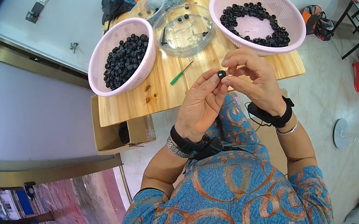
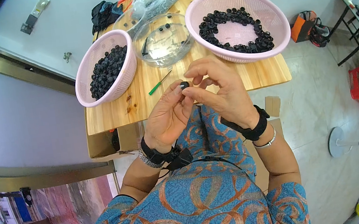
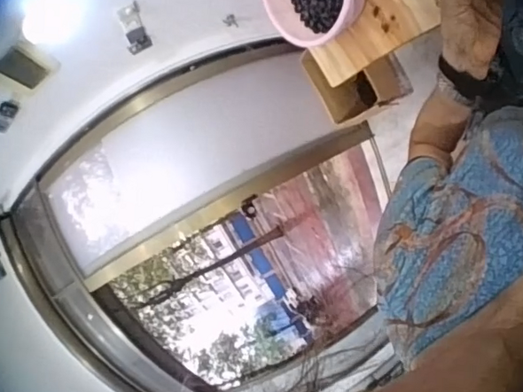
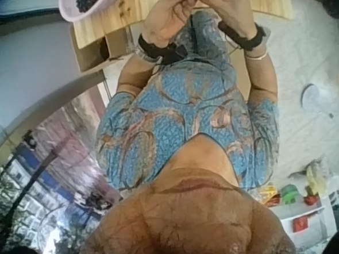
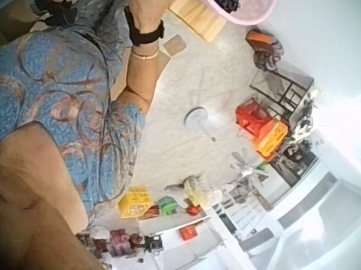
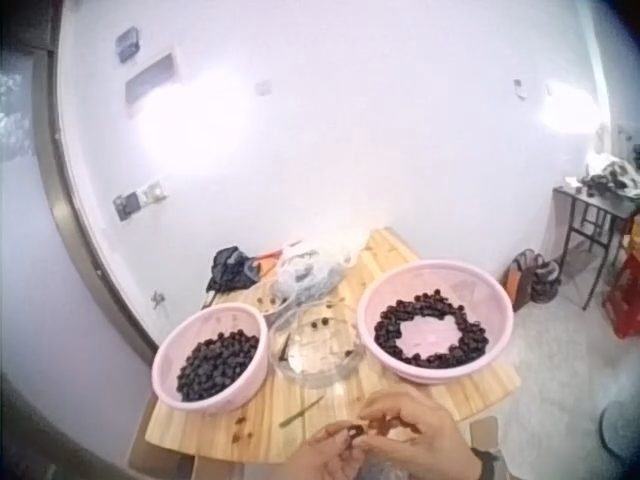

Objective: The recorder is inspecting and sorting small black circular shoe components (possibly eyelets or buttons) from one basket to another.

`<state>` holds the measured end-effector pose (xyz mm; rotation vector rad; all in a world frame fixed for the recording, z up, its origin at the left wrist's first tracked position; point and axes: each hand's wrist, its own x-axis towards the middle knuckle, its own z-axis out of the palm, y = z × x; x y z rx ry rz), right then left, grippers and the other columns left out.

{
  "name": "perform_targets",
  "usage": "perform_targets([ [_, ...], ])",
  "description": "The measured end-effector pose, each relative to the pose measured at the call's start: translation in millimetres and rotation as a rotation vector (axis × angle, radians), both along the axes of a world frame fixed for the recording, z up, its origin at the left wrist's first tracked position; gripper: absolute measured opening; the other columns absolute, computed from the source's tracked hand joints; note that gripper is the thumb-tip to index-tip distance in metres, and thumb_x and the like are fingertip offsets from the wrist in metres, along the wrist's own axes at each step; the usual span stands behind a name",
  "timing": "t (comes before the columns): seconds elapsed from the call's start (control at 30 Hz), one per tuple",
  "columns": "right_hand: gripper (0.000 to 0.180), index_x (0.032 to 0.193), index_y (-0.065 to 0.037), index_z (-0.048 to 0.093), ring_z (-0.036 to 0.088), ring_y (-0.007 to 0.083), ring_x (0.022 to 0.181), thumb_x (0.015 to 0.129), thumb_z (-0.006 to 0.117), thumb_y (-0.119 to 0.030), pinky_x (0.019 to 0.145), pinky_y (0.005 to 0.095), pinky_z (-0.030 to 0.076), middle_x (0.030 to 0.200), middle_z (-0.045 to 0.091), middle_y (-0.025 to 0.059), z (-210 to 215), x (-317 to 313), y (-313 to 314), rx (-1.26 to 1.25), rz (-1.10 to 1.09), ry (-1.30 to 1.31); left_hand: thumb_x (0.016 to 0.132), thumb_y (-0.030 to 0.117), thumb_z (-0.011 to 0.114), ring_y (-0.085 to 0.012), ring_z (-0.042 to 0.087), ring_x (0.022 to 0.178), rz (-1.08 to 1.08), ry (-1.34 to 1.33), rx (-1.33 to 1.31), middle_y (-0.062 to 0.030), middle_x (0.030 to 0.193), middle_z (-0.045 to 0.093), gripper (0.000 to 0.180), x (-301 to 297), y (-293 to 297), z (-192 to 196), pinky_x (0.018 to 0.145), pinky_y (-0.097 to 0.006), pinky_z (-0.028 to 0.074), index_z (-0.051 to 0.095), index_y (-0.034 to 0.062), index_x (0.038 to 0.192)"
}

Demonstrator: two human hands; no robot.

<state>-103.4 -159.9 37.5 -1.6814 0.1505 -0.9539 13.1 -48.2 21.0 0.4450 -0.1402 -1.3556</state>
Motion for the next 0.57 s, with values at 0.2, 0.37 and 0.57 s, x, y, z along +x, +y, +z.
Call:
perform_targets([
  [0.2,0.015,0.09,-0.001,0.061,0.054,0.0123,0.081,0.076,0.066,-0.001,0.062,0.0222,0.047,0.097,0.055,0.0077,-3.1,-13.6,-4.5,-0.018,-0.075,0.015,0.09,0.006,0.051,-0.0141,0.058,0.092,-0.003,-0.122,0.058,-0.0063,0.099,0.058,0.016,-13.6,-15.0,6.1,0.084,-0.026,0.049,0.051,0.0027,0.105],
  [0.37,0.015,0.091,-0.002,0.062,0.055,0.0144,0.082,0.076,0.066,-0.004,0.063,0.0234,0.047,0.098,0.055,0.0083,-6.9,-22.8,-12.8,-0.107,-0.116,-0.003,0.089,0.005,0.051,-0.0133,0.057,0.092,-0.055,-0.126,0.041,-0.0065,0.101,0.057,0.017,-20.6,-20.5,7.5,0.084,-0.025,0.049,0.05,0.0031,0.106],
  [0.57,0.021,0.097,-0.007,0.063,0.063,0.0181,0.075,0.079,0.067,-0.015,0.061,0.0287,0.051,0.091,0.061,0.0115,35.1,-49.6,-76.9,-0.525,-0.145,0.359,0.089,0.001,0.047,-0.022,0.056,0.102,-0.117,-0.083,-0.053,-0.0152,0.112,0.052,0.034,-7.0,-21.0,-12.4,0.085,-0.024,0.05,0.04,0.0006,0.123],
])
